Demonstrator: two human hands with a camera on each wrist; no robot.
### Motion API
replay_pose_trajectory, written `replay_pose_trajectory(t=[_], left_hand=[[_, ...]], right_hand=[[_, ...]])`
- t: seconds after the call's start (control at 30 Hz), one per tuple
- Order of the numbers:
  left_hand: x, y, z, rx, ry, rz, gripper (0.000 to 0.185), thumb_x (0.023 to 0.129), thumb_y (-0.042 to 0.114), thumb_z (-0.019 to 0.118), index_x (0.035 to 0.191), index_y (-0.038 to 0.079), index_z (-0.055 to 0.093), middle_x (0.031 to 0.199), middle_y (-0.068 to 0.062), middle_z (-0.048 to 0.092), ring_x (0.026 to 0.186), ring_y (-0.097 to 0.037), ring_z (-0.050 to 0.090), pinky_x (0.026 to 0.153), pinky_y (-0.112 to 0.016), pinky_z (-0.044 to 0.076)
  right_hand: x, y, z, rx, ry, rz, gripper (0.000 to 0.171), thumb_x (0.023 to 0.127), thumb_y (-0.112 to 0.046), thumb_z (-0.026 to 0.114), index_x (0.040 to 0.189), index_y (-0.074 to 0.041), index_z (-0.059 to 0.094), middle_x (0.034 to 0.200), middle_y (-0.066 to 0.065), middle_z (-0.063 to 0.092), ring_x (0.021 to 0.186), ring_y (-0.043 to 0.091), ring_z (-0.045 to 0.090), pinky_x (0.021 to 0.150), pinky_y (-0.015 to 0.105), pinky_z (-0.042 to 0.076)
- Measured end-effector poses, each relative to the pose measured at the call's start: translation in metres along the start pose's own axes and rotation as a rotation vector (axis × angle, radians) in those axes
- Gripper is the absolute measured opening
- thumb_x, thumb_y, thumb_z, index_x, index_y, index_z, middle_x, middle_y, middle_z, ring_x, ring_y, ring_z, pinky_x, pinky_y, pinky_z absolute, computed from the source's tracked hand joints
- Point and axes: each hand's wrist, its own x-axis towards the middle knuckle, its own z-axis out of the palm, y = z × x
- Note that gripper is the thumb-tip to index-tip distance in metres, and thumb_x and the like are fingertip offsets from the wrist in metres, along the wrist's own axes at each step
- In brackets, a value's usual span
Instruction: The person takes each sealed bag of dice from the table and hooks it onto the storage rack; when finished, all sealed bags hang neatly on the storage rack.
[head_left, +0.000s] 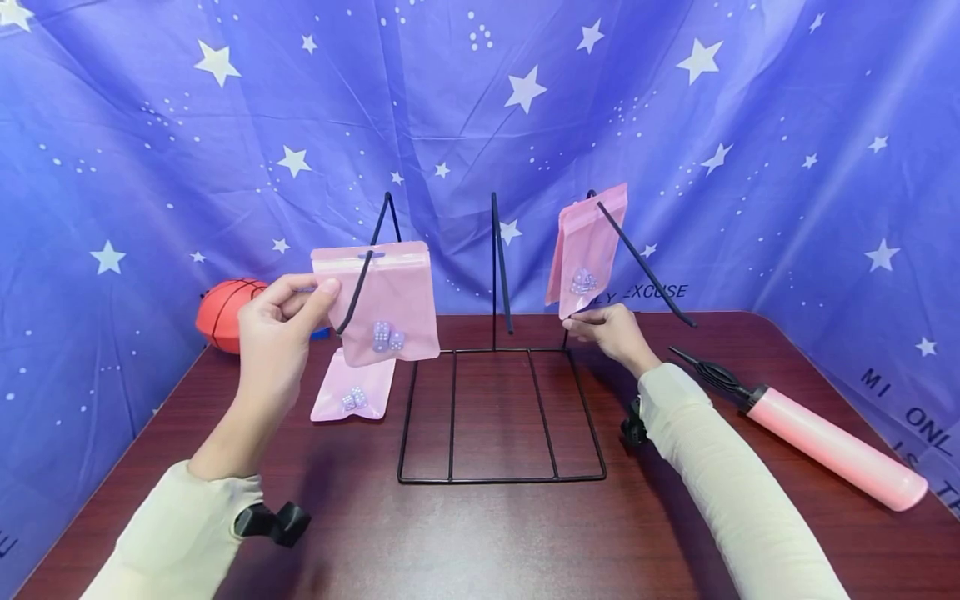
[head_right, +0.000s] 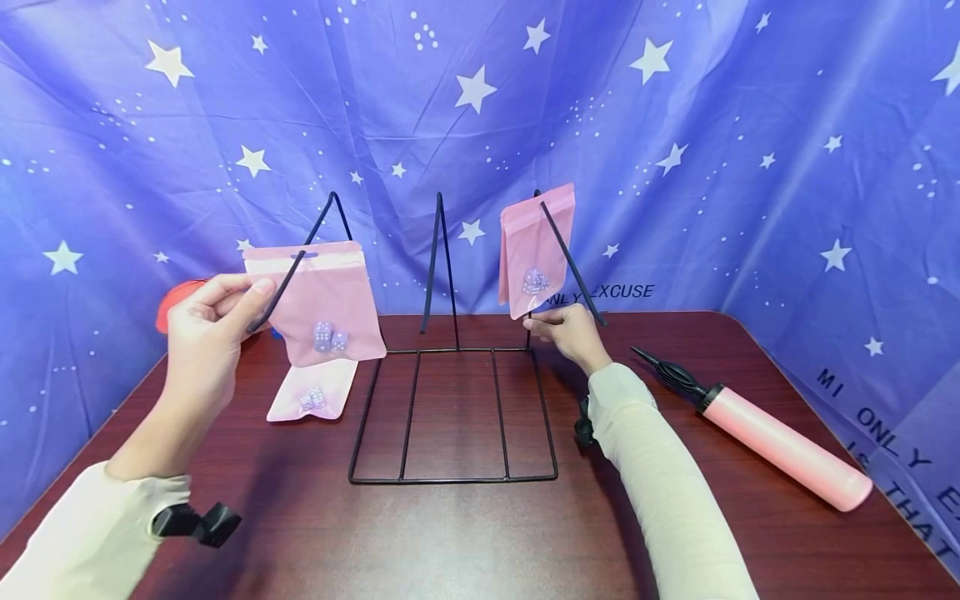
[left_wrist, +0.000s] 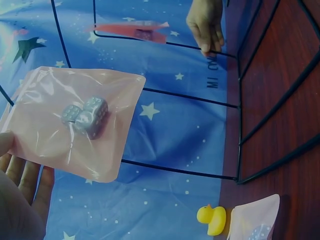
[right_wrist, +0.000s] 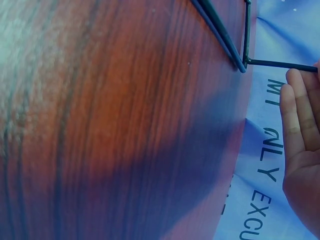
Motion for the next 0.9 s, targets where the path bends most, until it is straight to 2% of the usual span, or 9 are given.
replay_pose_trajectory(t=[0.3, 0.5, 0.63, 0.77, 0.9], left_hand=[[0.013, -0.006, 0.004, 0.023, 0.011, 0.017, 0.011, 0.092, -0.002, 0.072, 0.090, 0.008, 0.077, 0.068, 0.001, 0.073, 0.061, -0.008, 0.070, 0.065, -0.022, 0.057], [0.020, -0.008, 0.007, 0.013, 0.013, 0.024, 0.010, 0.092, -0.001, 0.073, 0.090, 0.008, 0.078, 0.065, 0.001, 0.071, 0.061, -0.007, 0.069, 0.066, -0.022, 0.057], [0.024, -0.010, 0.009, 0.023, 0.017, 0.028, 0.009, 0.092, 0.000, 0.073, 0.089, 0.008, 0.077, 0.065, 0.002, 0.071, 0.061, -0.006, 0.069, 0.067, -0.022, 0.057], [0.028, -0.011, 0.011, 0.062, 0.031, 0.038, 0.003, 0.091, 0.002, 0.075, 0.093, 0.002, 0.077, 0.066, 0.003, 0.072, 0.059, -0.006, 0.068, 0.065, -0.020, 0.056], [0.032, -0.012, 0.013, 0.096, 0.028, 0.040, 0.012, 0.091, 0.005, 0.076, 0.097, -0.005, 0.075, 0.064, 0.004, 0.071, 0.058, -0.004, 0.065, 0.063, -0.019, 0.055]], right_hand=[[-0.001, 0.002, -0.001, 0.008, 0.006, -0.012, 0.038, 0.095, -0.024, 0.075, 0.117, 0.005, 0.073, 0.099, 0.020, 0.076, 0.095, 0.040, 0.073, 0.086, 0.046, 0.057], [-0.001, 0.002, 0.001, 0.018, 0.013, -0.008, 0.036, 0.094, -0.024, 0.076, 0.117, 0.004, 0.074, 0.098, 0.020, 0.076, 0.095, 0.040, 0.073, 0.081, 0.043, 0.057], [-0.001, 0.001, 0.001, 0.018, 0.018, -0.011, 0.036, 0.094, -0.024, 0.076, 0.116, 0.005, 0.074, 0.098, 0.020, 0.076, 0.094, 0.040, 0.074, 0.083, 0.045, 0.057], [0.000, 0.001, 0.001, 0.004, 0.020, -0.012, 0.036, 0.094, -0.024, 0.076, 0.116, 0.004, 0.074, 0.097, 0.019, 0.076, 0.093, 0.038, 0.074, 0.084, 0.043, 0.057], [0.000, 0.001, 0.001, -0.002, 0.027, -0.010, 0.035, 0.094, -0.023, 0.077, 0.115, 0.004, 0.075, 0.095, 0.019, 0.076, 0.092, 0.038, 0.074, 0.082, 0.041, 0.058]])
